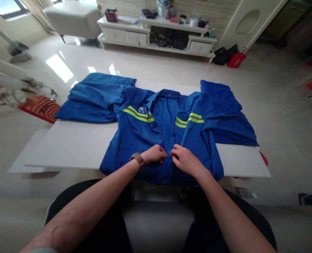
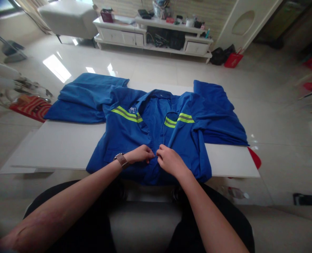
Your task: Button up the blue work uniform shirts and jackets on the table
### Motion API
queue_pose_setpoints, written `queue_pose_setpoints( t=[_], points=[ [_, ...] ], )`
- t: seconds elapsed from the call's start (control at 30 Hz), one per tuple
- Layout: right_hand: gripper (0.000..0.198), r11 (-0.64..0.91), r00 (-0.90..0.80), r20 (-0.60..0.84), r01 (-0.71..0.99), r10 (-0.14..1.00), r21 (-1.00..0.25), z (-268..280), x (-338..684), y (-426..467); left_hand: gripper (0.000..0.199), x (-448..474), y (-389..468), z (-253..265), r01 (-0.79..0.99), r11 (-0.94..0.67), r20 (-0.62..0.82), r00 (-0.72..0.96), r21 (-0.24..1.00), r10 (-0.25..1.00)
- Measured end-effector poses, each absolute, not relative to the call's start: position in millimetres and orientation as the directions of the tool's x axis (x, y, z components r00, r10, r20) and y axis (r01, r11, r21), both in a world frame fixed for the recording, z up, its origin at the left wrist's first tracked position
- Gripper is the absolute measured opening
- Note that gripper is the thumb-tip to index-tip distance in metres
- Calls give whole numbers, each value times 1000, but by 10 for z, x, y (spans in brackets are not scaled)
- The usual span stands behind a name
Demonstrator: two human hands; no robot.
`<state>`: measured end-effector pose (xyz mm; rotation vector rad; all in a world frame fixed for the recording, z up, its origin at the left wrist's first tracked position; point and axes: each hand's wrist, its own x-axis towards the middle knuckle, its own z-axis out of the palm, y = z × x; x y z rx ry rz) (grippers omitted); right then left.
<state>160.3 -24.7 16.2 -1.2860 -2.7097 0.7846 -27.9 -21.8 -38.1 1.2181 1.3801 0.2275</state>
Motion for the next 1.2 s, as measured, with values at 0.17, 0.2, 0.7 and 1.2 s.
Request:
queue_pose_setpoints(
  t=[0.17, 0.2, 0.7, 1.2],
  points=[
    [28, 457, -577, -150, 757, 803, -466, 93, 1621, -207, 15, -331, -220, -404, 183, 489, -521, 356, 853, 776],
    [36, 444, -560, -160, 773, 813, -453, 89, 1607, -182, 15, -347, -207, -374, 174, 466, -496, 368, 867, 786],
    [24, 501, -608, -257, 779, 752, -377, 75, 1582, -112, 14, -455, -232, -374, 221, 309, -377, 448, 925, 810],
    [7, 456, -509, -133, 839, 851, -296, -12, 1500, -187, 11, -346, -357, -599, 785, -38, -211, 212, 618, 954]
  ],
)
